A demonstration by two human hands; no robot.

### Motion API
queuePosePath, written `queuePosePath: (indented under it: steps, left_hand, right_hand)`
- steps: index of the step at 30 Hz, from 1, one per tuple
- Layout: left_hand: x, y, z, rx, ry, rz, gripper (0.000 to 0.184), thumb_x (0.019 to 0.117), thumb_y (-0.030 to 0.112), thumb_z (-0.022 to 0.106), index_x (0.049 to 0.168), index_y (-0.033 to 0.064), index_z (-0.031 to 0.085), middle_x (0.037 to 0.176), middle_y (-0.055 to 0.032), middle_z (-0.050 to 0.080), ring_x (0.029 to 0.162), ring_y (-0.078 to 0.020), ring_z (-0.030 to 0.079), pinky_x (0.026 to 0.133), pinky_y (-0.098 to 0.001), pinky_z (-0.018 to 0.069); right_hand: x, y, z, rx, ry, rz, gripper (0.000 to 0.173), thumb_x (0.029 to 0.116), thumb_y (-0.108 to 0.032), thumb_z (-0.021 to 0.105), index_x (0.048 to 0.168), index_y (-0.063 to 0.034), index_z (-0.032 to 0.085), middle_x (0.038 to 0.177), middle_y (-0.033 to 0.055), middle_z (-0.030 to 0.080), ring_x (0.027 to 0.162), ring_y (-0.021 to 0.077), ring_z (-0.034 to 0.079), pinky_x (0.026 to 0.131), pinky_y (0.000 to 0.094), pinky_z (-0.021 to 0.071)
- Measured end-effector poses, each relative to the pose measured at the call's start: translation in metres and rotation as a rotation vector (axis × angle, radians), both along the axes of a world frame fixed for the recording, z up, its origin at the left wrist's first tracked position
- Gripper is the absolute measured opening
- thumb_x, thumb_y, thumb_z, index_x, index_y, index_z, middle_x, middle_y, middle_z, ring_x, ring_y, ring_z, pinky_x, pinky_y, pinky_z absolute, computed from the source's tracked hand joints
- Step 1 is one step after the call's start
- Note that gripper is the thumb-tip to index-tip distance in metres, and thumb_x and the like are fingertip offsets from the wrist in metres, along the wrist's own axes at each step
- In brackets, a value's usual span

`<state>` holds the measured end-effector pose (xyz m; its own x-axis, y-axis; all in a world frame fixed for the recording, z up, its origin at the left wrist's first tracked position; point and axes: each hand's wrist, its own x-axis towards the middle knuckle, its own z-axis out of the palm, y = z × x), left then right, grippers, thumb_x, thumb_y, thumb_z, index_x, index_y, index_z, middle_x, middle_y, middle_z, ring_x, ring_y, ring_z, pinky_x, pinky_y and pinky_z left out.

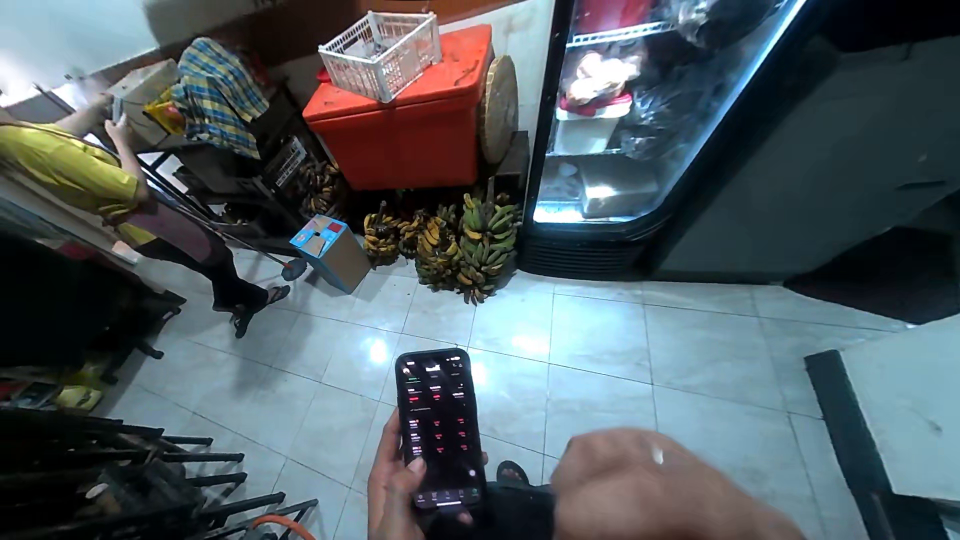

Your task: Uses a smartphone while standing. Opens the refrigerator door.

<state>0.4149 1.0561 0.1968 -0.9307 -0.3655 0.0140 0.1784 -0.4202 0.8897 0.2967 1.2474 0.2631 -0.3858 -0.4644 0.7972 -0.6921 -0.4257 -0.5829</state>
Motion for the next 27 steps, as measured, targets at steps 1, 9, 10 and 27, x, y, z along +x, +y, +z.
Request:
queuePosePath:
  steps: [1,9,10,27]
  left_hand:
    - [0.002,-0.002,-0.004,-0.003,0.022,-0.010,0.058,0.1045,0.019,0.048,0.152,-0.0013,0.022,0.130,-0.0127,0.064,0.108,-0.0233,0.071,0.079,-0.0403,0.0646]
    - [0.007,-0.005,-0.014,-0.006,-0.004,-0.033,0.064,0.1038,0.025,0.050,0.154,-0.0025,0.021,0.133,-0.0188,0.061,0.110,-0.0300,0.069,0.079,-0.0468,0.0642]
    - [0.006,-0.005,-0.014,-0.015,-0.014,-0.038,0.065,0.1037,0.026,0.050,0.154,-0.0028,0.021,0.133,-0.0182,0.061,0.110,-0.0290,0.069,0.079,-0.0458,0.0641]
    - [-0.006,-0.003,-0.014,-0.032,-0.043,-0.173,0.067,0.1031,0.036,0.053,0.154,-0.0005,0.029,0.131,-0.0188,0.063,0.110,-0.0300,0.069,0.083,-0.0473,0.0628]
  right_hand:
    - [-0.009,0.006,-0.013,0.039,0.012,-0.083,0.022,0.0965,-0.035,0.070,0.106,-0.0161,0.072,0.091,0.0015,0.067,0.083,0.0095,0.065,0.072,0.0251,0.0551]
    - [-0.015,0.023,-0.091,0.352,-0.629,-0.407,0.061,0.0943,-0.047,0.069,0.150,-0.0243,0.056,0.108,0.0013,0.067,0.077,0.0121,0.062,0.061,0.0256,0.0534]
    - [-0.015,0.023,-0.092,0.367,-0.649,-0.393,0.064,0.0937,-0.049,0.070,0.151,-0.0247,0.054,0.110,0.0015,0.066,0.078,0.0132,0.063,0.062,0.0263,0.0542]
    - [-0.021,0.011,-0.077,0.431,-0.271,-0.386,0.062,0.0929,-0.049,0.071,0.150,-0.0310,0.053,0.121,-0.0041,0.059,0.088,0.0033,0.060,0.067,0.0218,0.0549]
